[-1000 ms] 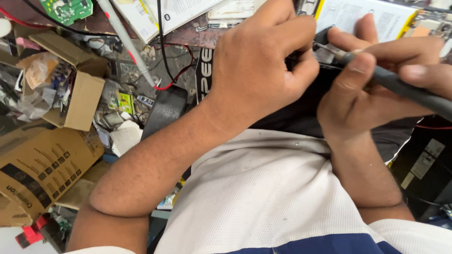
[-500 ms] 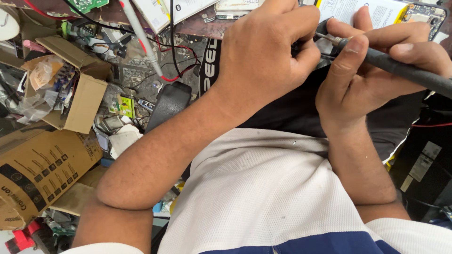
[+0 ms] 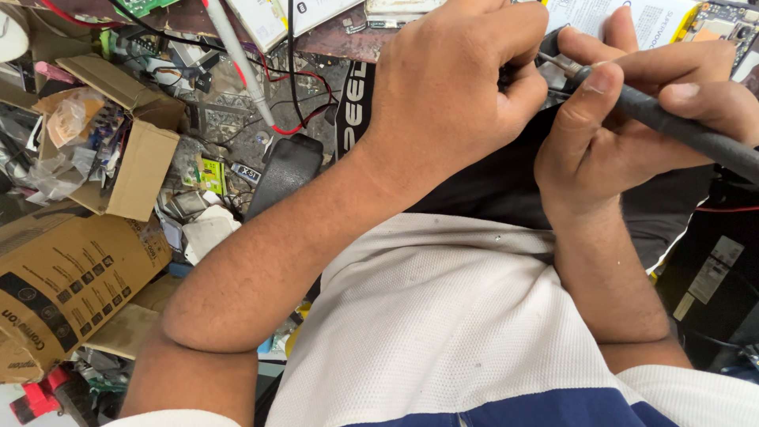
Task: The person uses tweezers to adjust a small black connector, then uses pliers to trim or shape its wires. They apply adhesive tape to the connector, reposition it, and use a screwdriver to secure it onto a disassembled phone chassis. The person continues to adjust the connector and wires with their hands.
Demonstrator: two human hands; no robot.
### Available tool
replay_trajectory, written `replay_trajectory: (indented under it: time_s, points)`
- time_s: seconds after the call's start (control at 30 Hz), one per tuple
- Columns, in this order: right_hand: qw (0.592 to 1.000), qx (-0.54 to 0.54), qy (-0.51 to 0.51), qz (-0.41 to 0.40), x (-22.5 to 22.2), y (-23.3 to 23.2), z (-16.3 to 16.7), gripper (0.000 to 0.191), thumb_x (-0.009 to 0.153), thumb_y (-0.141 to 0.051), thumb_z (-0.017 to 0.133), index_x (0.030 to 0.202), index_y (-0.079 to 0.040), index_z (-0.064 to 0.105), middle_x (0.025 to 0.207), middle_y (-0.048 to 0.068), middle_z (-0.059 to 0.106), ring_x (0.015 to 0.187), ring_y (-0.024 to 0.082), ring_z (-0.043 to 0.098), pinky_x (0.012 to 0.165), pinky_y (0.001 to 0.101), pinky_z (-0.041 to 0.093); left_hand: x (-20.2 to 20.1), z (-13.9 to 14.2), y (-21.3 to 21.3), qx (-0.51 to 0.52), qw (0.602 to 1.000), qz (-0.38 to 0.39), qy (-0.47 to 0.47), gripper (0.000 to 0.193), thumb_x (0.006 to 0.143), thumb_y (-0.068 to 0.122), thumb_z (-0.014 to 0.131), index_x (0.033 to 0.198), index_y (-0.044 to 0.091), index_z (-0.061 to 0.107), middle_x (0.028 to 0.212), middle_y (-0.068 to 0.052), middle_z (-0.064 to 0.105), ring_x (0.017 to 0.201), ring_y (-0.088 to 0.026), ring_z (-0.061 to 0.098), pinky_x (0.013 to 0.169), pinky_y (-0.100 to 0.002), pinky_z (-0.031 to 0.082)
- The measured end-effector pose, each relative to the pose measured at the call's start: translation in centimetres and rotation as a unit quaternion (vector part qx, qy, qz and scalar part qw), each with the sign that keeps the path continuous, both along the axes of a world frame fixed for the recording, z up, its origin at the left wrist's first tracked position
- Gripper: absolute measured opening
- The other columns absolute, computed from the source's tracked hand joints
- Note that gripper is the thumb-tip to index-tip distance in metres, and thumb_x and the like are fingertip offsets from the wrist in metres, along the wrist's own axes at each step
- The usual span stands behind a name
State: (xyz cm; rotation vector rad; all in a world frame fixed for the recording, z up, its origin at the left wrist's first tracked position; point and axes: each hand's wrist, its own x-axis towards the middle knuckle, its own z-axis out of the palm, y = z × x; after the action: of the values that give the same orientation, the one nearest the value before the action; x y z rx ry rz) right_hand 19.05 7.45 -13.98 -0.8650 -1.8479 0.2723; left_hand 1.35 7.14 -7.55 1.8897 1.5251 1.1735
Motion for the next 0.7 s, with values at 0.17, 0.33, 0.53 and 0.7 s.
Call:
replay_trajectory:
  time_s: [0.17,0.33,0.53,0.7]
  points:
    - [0.999,-0.041,0.016,-0.015,0.2,-0.3,-0.4,0.029,0.119,-0.013,0.041,0.130,-0.007,0.015,0.114,0.022,0.063,0.088,0.027,0.077,0.102,0.0396,0.065,0.0,0.0,0.0,0.004,1.000,-0.006,-0.005,0.017,0.076,0.009,0.071,0.074,0.007,0.054,0.072,-0.007,0.058,0.065,-0.030,0.060,0.054,-0.045,0.045]
    - [0.998,-0.046,0.038,0.003,0.1,-0.7,-0.3,0.039,0.124,-0.014,0.035,0.136,-0.005,-0.001,0.122,0.022,0.061,0.105,0.028,0.076,0.110,0.0423,0.062,-0.1,-0.5,-0.1,-0.013,1.000,-0.008,-0.004,0.017,0.077,0.009,0.071,0.074,0.007,0.055,0.072,-0.007,0.058,0.063,-0.029,0.060,0.054,-0.044,0.045]
    - [0.992,-0.065,0.106,-0.017,1.5,-1.6,0.6,0.032,0.122,-0.012,0.046,0.133,-0.003,0.018,0.118,0.019,0.061,0.100,0.024,0.070,0.099,0.0385,0.060,-0.4,-1.4,-0.7,-0.048,0.999,0.002,0.023,0.014,0.083,0.014,0.075,0.082,0.011,0.061,0.088,-0.007,0.060,0.074,-0.030,0.063,0.062,-0.044,0.047]
    - [0.975,-0.072,0.191,-0.089,5.8,-0.7,2.9,0.023,0.119,-0.010,0.057,0.129,0.001,0.039,0.113,0.016,0.060,0.093,0.022,0.065,0.087,0.0344,0.058,-0.7,-1.2,-0.7,-0.048,0.998,0.012,0.032,0.014,0.083,0.014,0.075,0.081,0.011,0.062,0.089,-0.006,0.059,0.077,-0.032,0.063,0.064,-0.043,0.050]
